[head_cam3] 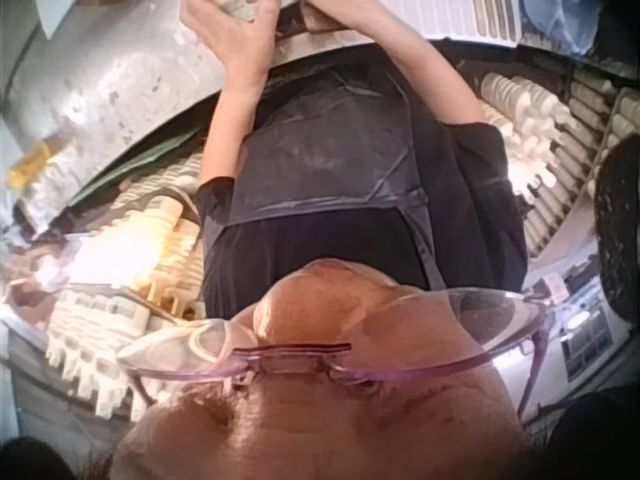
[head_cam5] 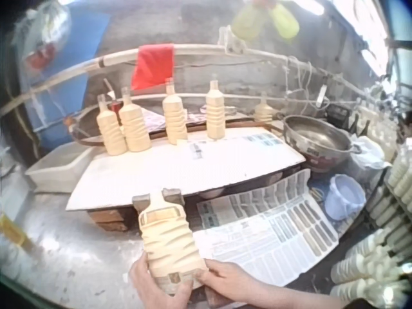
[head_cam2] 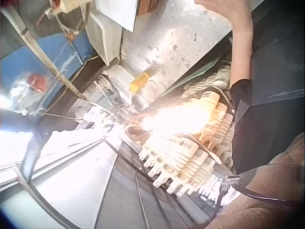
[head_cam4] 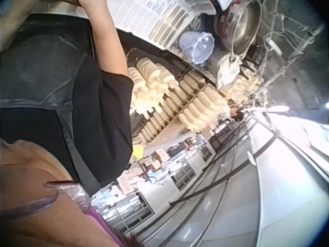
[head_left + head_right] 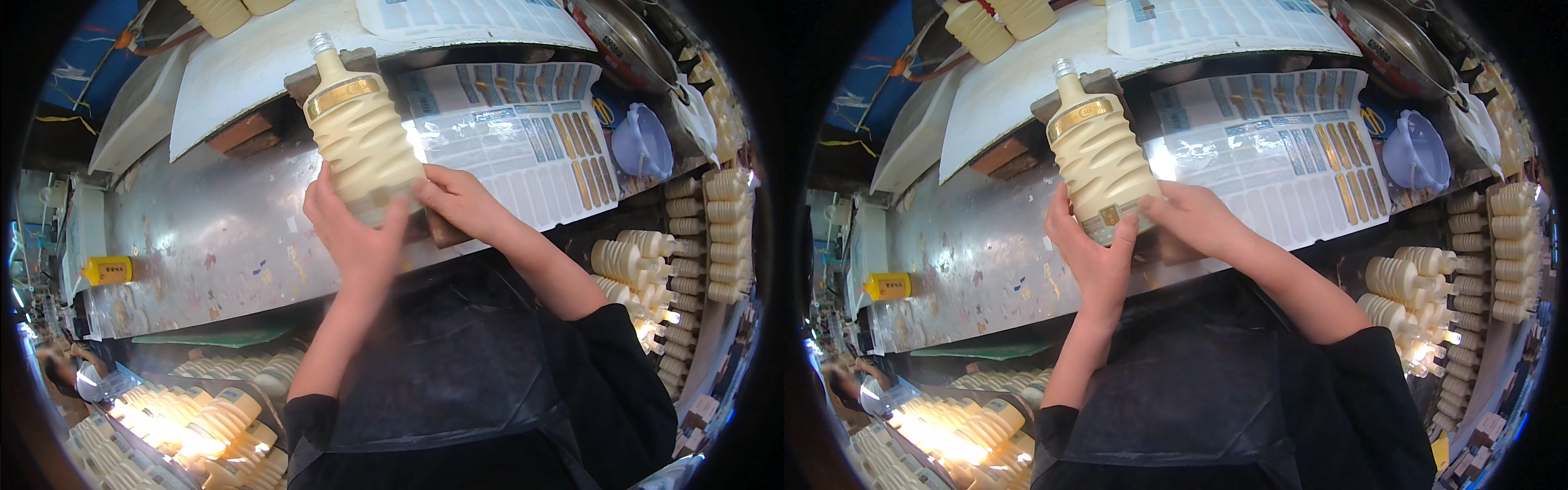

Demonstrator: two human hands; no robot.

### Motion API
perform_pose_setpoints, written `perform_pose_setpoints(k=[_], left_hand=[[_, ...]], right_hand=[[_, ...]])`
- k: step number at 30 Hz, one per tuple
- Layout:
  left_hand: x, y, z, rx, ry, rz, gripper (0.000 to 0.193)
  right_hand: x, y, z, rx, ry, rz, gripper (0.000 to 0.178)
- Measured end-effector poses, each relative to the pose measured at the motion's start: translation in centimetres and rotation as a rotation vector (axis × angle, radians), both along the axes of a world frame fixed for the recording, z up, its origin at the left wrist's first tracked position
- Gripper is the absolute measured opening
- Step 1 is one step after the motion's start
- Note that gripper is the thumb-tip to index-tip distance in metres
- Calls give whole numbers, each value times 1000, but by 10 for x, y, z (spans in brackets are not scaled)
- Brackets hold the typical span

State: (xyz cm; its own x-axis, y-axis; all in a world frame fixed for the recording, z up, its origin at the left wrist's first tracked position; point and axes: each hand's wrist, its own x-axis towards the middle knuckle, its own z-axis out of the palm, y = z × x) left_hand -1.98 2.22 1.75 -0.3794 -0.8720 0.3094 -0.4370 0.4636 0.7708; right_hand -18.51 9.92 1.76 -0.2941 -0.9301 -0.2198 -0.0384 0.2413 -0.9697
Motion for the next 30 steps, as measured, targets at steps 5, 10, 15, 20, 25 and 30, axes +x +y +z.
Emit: perform_pose_setpoints(k=[5, 10, 15, 20, 25, 30], left_hand=[[-6, 4, 0, 8, -14, 44, 93], [-9, 4, -3, 1, -8, 67, 91], [-12, 4, -3, 3, -19, 92, 90], [-8, 2, -9, -9, 10, 72, 89], [-8, 3, -5, 14, 14, 61, 88], [-9, 3, -5, 0, 17, 70, 87]], right_hand=[[4, -4, 4, 49, 51, -13, 45], [7, -5, 3, 22, 99, -63, 46], [9, -6, 0, 4, 133, -77, 43], [3, 1, 12, -2, -11, -5, 47], [8, 2, 5, -45, 106, 37, 49], [8, 1, -2, -16, -14, 1, 48]])
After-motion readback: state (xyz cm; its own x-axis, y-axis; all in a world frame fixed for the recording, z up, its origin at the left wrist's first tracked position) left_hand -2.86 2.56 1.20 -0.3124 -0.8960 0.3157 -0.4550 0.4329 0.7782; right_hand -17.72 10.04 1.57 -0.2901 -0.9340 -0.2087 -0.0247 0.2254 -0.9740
